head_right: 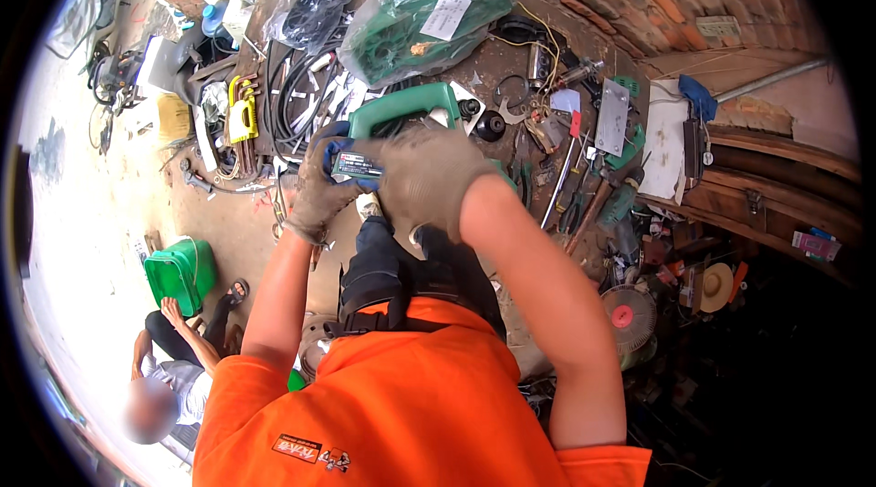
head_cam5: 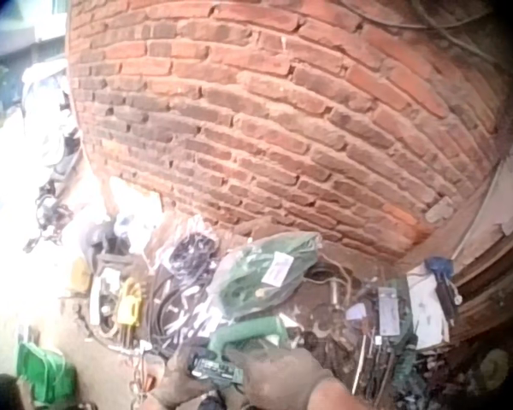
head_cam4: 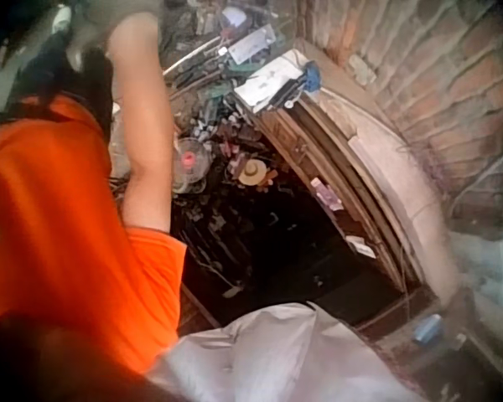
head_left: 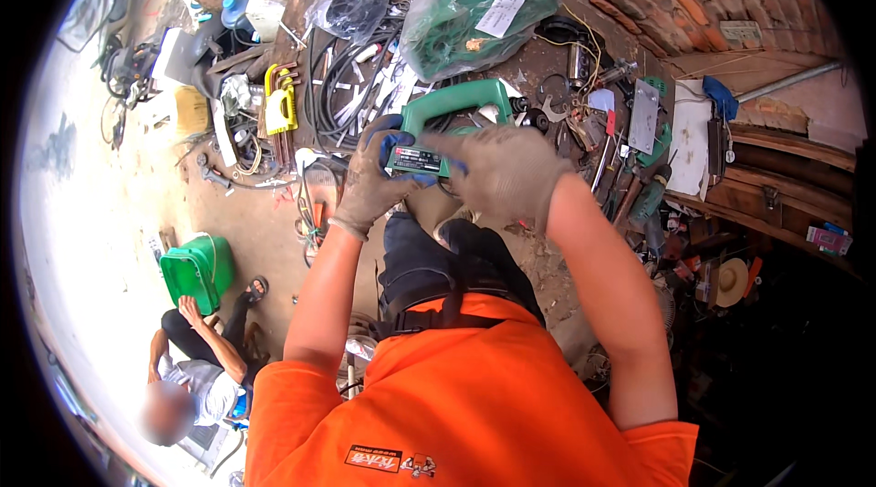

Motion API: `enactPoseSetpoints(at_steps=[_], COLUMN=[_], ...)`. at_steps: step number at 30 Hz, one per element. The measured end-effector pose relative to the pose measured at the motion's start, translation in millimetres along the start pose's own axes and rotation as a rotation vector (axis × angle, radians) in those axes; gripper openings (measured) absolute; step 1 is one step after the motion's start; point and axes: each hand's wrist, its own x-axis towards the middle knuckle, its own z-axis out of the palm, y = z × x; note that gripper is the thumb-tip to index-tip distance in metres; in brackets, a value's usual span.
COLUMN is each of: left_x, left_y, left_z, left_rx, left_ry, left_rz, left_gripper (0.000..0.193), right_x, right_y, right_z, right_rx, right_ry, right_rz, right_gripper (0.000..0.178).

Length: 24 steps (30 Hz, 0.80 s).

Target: The person disassembles a green power tool, removing the battery and casing to access internal components. They use a hammer to tap and adjust parts within the tool's body, then reassemble the casing and reinsert the battery.

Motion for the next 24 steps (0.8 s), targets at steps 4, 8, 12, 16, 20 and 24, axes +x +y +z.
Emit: enactPoseSetpoints(at_steps=[4,8,12,16,20,24], left_x=[2,0,0,2,7,6], left_y=[3,4,27,63,74,76], left_z=[-2,-3,-7,-3,10,15], left_rx=[-0.010,0.013,0.096,0.225,0.177,0.158], left_ry=[-0.004,-0.005,-0.016,0.073,0.002,-0.008], left_rz=[-0.010,-0.017,-0.006,0.227,0.240,0.188], left_gripper=[0.066,0.067,0.067,0.061,0.046,0.042], right_x=[-21,-36,-47,-51,-42,-29], right_y=[-9,8,5,2,5,8], right_z=[-4,-11,-7,5,21,15], right_rx=[-0.039,-0.177,-0.060,0.057,0.027,-0.090], right_ry=[-0.292,-0.195,0.026,0.197,0.317,0.171], right_rz=[0.033,0.225,0.270,0.311,0.329,0.194], right_gripper=[0.033,0.030,0.025,0.030,0.035,0.038])
